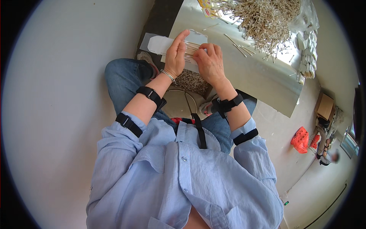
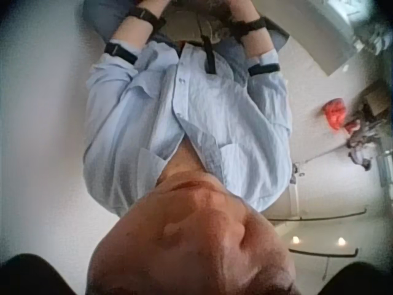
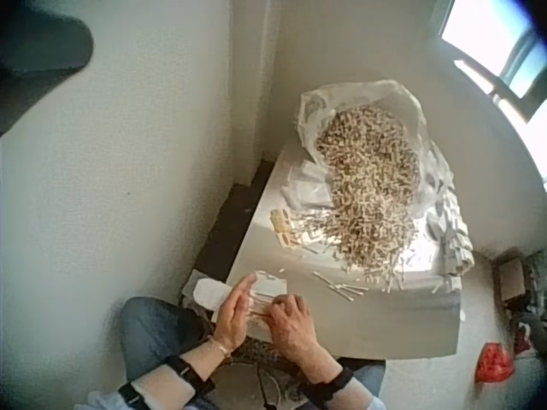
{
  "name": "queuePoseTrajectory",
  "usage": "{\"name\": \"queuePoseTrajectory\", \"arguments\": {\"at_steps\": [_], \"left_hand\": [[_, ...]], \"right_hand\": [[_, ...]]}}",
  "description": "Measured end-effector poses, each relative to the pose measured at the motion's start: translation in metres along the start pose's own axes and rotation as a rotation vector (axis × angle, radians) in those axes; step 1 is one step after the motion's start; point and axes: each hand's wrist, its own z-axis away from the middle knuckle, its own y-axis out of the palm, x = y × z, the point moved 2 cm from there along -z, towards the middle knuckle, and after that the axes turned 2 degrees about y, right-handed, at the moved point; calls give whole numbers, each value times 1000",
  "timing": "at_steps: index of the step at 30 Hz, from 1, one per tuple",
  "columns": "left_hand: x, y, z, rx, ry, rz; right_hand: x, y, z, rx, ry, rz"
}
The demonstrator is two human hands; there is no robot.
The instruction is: The recorder is assembling or packaging long-stemmed swabs or medical hygiene sticks.
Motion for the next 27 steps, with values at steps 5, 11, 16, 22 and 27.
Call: {"name": "queuePoseTrajectory", "arguments": {"at_steps": [5, 11, 16, 22, 27], "left_hand": [[2, -1, 1, -4, 12, 14], [2, 3, 0, -19, 6, 50], [0, 1, 1, -106, 39, -17], [0, 0, 1, -19, 10, 14], [2, 3, 0, -115, 55, -12]], "right_hand": [[-8, -2, -18, -85, 118, -44], [-14, 14, -33, -116, 153, 45], [5, 18, -10, -265, 84, 59], [2, 17, -18, -167, 192, 3], [1, 17, -22, -85, 170, 26]]}}
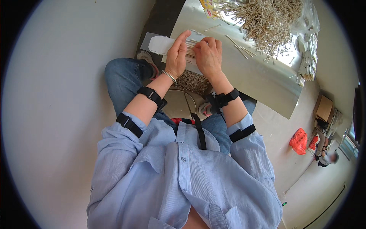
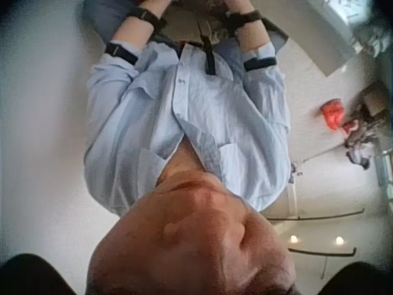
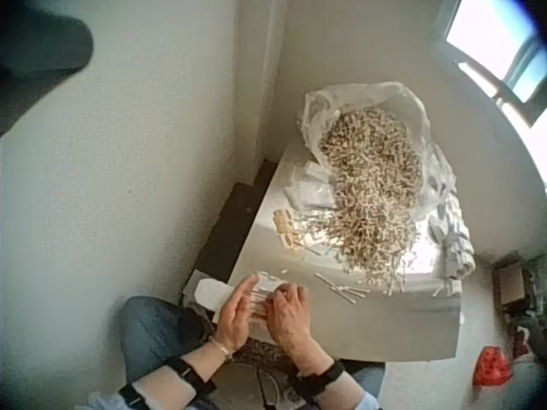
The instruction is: The recorder is assembling or packaging long-stemmed swabs or medical hygiene sticks.
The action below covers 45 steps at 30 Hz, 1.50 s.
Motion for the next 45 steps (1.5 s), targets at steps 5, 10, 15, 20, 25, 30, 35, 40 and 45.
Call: {"name": "queuePoseTrajectory", "arguments": {"at_steps": [5, 10, 15, 20, 25, 30, 35, 40, 45], "left_hand": [[0, -1, 0, 5, 2, 1], [-1, -2, 0, 14, 12, -12], [-1, 0, -1, 17, 4, -18], [0, 0, 1, 19, 8, -25], [3, 1, 3, -47, 64, -107], [-1, -1, 1, 36, 26, -61], [0, -1, 0, -7, 17, -32], [-3, 2, 1, 64, 35, -92], [-8, 1, 0, 105, 22, -140]], "right_hand": [[-3, -6, -3, -8, -29, -39], [-16, -9, -14, -82, 29, 47], [-20, -2, -19, -34, 45, 84], [-13, -2, -15, 50, -13, 44], [2, 5, -3, -122, -12, 58], [18, 14, 15, -105, 34, 59], [15, 15, 18, -87, 39, -5], [5, 12, 21, -203, 148, -525], [8, 15, 24, -209, 160, -663]]}}
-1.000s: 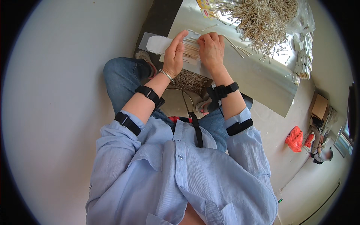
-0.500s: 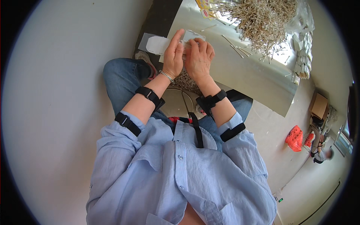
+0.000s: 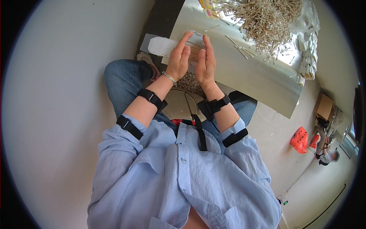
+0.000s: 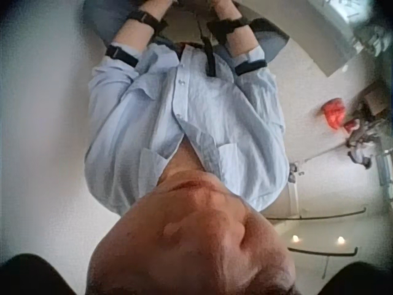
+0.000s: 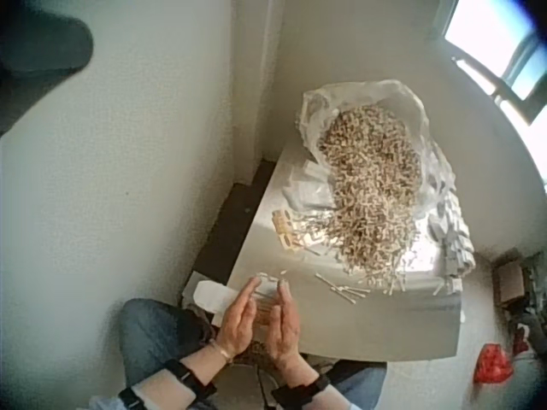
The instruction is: The recorder is assembling or packaging long-stemmed swabs or medical hygiene sticks.
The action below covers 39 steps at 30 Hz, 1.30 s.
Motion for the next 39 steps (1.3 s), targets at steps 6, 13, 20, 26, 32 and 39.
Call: {"name": "queuePoseTrajectory", "arguments": {"at_steps": [6, 13, 20, 26, 32, 39], "left_hand": [[3, 2, -2, 16, 4, 42], [8, -1, 1, -30, -47, 163], [9, 1, 0, -9, -20, 140], [7, 0, 0, 14, -32, 138], [8, -3, -1, 20, -29, 170], [3, -1, -3, 49, 26, 36]], "right_hand": [[-2, 2, -1, 3, -48, 37], [1, 1, -9, 157, -248, 427], [-4, -8, -16, 212, -233, 332], [-2, -17, -12, 150, -125, 189], [5, -25, 16, 273, -142, 629], [0, -9, 24, 366, -125, 855]]}}
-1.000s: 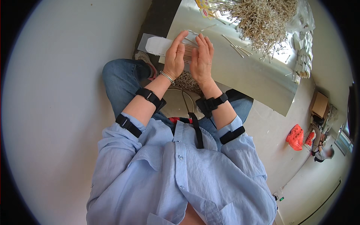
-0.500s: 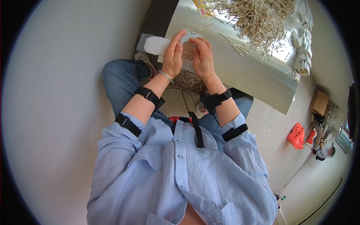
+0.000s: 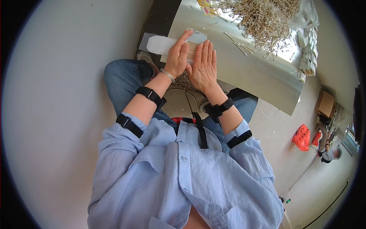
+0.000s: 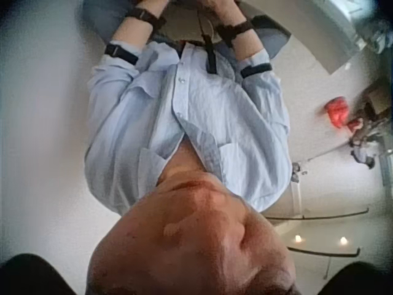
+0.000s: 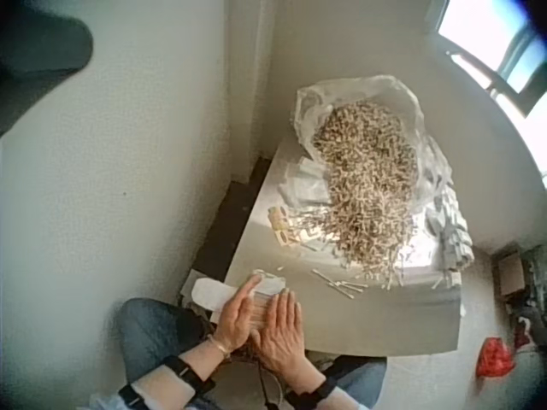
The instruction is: The recorder is assembling or packaging long-stemmed swabs or medical hygiene sticks.
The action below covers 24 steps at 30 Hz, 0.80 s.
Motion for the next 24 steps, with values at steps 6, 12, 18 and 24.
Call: {"name": "queuePoseTrajectory", "arguments": {"at_steps": [6, 12, 18, 24], "left_hand": [[1, 0, 1, 36, -5, -30], [1, -2, 1, -2, 4, -43], [-1, 1, 0, 15, -3, -31], [5, 0, 2, 5, -20, 25]], "right_hand": [[-1, -7, -5, 26, -17, 64], [-1, -19, -5, 7, -57, 117], [-4, -11, -5, 78, -145, 161], [-4, -7, -6, 94, -141, 132]]}}
